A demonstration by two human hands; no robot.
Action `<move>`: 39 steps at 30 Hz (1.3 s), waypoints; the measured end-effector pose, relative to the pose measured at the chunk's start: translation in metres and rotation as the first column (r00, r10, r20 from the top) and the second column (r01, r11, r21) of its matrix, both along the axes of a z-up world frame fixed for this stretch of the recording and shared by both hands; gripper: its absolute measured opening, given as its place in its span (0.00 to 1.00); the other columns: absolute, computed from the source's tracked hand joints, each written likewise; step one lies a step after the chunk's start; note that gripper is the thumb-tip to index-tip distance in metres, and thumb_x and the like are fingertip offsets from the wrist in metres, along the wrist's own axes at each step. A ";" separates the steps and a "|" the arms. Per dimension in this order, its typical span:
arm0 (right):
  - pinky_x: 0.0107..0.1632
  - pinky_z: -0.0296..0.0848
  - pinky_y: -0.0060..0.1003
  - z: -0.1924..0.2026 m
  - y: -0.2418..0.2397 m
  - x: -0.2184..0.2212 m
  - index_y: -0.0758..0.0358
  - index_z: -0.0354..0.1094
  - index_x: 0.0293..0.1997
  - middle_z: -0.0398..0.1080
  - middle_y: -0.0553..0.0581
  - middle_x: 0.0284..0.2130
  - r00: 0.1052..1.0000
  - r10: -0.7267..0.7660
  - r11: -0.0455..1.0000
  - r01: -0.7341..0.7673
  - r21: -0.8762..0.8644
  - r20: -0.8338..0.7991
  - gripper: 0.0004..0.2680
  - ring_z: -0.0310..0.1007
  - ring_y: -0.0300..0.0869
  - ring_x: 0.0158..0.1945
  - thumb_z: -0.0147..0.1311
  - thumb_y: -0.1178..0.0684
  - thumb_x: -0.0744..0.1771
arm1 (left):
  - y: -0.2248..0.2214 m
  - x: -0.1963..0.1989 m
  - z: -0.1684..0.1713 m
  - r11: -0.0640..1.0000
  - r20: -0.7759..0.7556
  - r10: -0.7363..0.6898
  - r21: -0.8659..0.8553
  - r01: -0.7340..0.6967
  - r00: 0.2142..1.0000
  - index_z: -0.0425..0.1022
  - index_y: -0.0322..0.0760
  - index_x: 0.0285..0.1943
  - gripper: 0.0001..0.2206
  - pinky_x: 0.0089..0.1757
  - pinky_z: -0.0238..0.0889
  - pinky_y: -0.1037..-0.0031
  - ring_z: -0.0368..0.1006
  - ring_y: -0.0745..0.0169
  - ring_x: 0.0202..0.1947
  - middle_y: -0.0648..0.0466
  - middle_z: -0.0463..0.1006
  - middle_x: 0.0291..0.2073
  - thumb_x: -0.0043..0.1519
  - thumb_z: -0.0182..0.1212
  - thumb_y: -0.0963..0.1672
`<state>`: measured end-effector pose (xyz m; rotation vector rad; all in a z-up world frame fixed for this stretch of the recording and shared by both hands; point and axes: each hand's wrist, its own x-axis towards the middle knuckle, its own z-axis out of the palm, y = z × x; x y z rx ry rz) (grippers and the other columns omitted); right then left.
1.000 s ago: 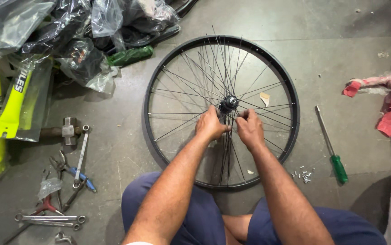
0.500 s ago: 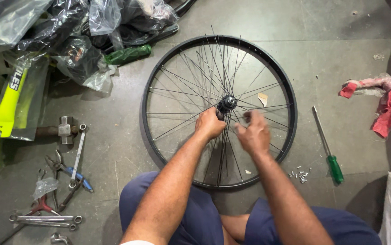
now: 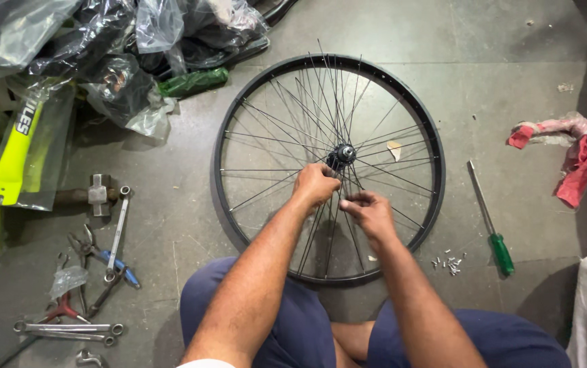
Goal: The person inserts metal spokes into a bicycle wheel hub and rim while sitting on the floor, and tightens the spoke nipples using a screwdriver.
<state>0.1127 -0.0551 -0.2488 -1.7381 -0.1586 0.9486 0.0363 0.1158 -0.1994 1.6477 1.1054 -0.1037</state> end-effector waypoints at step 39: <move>0.38 0.70 0.30 0.033 -0.061 -0.123 0.59 0.69 0.61 0.76 0.52 0.36 0.919 0.320 0.939 -0.275 0.208 -0.229 0.13 0.69 0.34 0.33 0.46 0.48 0.71 | -0.039 -0.030 0.000 0.923 0.142 0.218 -0.350 -0.157 0.965 0.64 0.36 0.51 0.15 0.30 0.70 0.64 0.79 0.56 0.29 0.50 0.78 0.36 0.61 0.64 0.44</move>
